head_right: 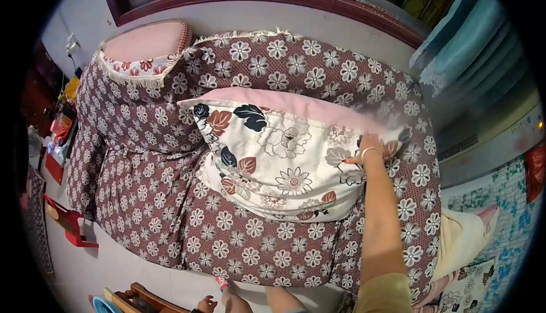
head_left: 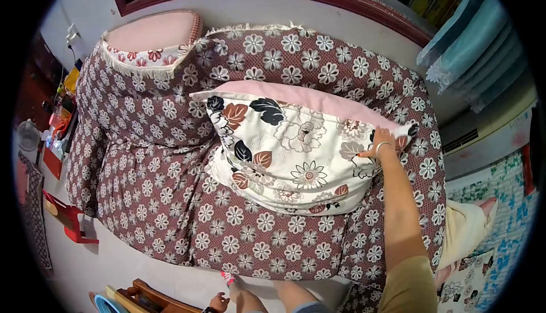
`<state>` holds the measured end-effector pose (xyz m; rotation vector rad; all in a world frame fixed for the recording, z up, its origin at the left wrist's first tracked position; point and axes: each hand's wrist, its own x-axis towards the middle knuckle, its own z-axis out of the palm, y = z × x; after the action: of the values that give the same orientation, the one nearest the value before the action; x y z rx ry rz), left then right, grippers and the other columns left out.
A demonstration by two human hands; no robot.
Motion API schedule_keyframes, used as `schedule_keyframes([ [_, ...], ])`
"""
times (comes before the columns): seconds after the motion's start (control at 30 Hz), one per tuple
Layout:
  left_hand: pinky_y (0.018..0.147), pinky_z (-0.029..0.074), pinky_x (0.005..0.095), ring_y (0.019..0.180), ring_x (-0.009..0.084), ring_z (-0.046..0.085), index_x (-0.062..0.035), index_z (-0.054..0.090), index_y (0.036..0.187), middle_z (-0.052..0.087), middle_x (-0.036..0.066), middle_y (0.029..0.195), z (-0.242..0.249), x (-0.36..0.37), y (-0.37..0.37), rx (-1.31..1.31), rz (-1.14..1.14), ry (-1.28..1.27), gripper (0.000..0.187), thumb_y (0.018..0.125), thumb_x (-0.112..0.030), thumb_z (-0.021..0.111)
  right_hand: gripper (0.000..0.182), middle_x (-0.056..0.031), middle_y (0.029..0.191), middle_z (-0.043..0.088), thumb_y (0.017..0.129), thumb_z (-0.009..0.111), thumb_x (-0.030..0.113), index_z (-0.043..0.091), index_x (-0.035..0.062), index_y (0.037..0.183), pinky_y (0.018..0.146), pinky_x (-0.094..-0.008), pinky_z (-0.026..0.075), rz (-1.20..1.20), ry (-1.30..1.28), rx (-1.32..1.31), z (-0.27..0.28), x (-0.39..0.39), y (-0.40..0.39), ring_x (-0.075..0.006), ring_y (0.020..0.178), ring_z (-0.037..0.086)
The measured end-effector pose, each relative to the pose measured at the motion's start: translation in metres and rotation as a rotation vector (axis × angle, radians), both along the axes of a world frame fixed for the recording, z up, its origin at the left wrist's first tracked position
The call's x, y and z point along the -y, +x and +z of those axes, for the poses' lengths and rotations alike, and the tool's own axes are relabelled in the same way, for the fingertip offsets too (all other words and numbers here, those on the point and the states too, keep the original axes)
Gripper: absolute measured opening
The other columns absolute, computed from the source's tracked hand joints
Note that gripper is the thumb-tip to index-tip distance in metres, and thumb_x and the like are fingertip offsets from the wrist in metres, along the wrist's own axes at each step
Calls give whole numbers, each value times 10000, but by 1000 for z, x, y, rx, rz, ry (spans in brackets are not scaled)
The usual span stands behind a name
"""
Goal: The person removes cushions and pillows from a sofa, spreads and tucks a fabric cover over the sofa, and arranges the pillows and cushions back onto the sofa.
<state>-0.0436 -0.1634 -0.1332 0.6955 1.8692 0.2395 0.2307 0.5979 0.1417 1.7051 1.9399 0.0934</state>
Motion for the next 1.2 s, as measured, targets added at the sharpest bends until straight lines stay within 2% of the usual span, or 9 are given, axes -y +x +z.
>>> schedule_keyframes([
  [0.1,827,460,431,992,323,568,-32,379,1268,590,223,1060,1,7,0,-97,-18,-144,598,776,-229,657,703,-176,963,621,687,626,582,558,-13,1056,838,-397,446,174,43,-157,-41,15,28,-312,949,570],
  [0.3,892,445,405,1189,337,383,44,187,1348,315,240,1316,59,-130,-39,-182,334,437,968,635,-177,804,241,-157,741,648,730,653,255,655,24,795,641,-342,480,30,76,-847,12,177,21,-231,657,618],
  [0.4,852,425,540,1175,345,344,-222,76,1399,215,163,1374,127,-241,-60,419,976,397,921,747,-375,708,211,-80,730,666,670,722,79,657,-9,851,582,-250,464,-74,100,-1415,98,261,22,-96,633,590],
  [0.5,915,286,690,1298,467,126,-212,-115,1408,-45,137,1472,110,-282,-63,907,1249,236,1210,589,-767,581,271,-37,754,671,634,764,40,643,-57,856,595,-224,456,-209,192,-1829,166,310,26,-70,641,580],
  [0.53,957,244,678,1309,494,18,-167,-162,1402,-142,105,1475,101,-286,-44,976,1212,132,1335,491,-848,538,289,-44,741,665,617,781,61,638,-56,839,604,-227,454,-259,201,-1910,184,327,29,-74,646,581],
  [0.57,965,226,681,1317,445,118,-94,-43,1420,1,142,1481,165,-307,-2,1006,1204,112,1209,612,-777,542,309,-52,727,659,599,797,82,634,-55,822,613,-230,451,-313,228,-1991,205,346,32,-78,651,581],
  [0.67,956,247,669,1293,430,162,-97,-3,1412,60,147,1451,153,-319,44,1125,944,-57,1127,649,-733,530,371,-75,740,647,578,813,120,614,-56,837,634,-250,447,-373,376,-2020,267,405,54,-98,682,579],
  [0.93,932,303,635,1228,391,279,-103,105,1393,216,162,1370,262,-384,192,1220,128,31,911,748,-613,499,300,-106,742,629,600,750,103,617,-38,830,657,-302,448,-408,1408,-1432,405,642,206,-180,719,576],
  [1.2,908,359,602,1163,351,397,-110,214,1373,372,176,1289,516,-457,568,1570,-594,440,699,847,-494,468,236,-137,745,611,623,686,87,620,-20,822,681,-353,449,-679,1987,39,421,871,355,-262,756,573],
])
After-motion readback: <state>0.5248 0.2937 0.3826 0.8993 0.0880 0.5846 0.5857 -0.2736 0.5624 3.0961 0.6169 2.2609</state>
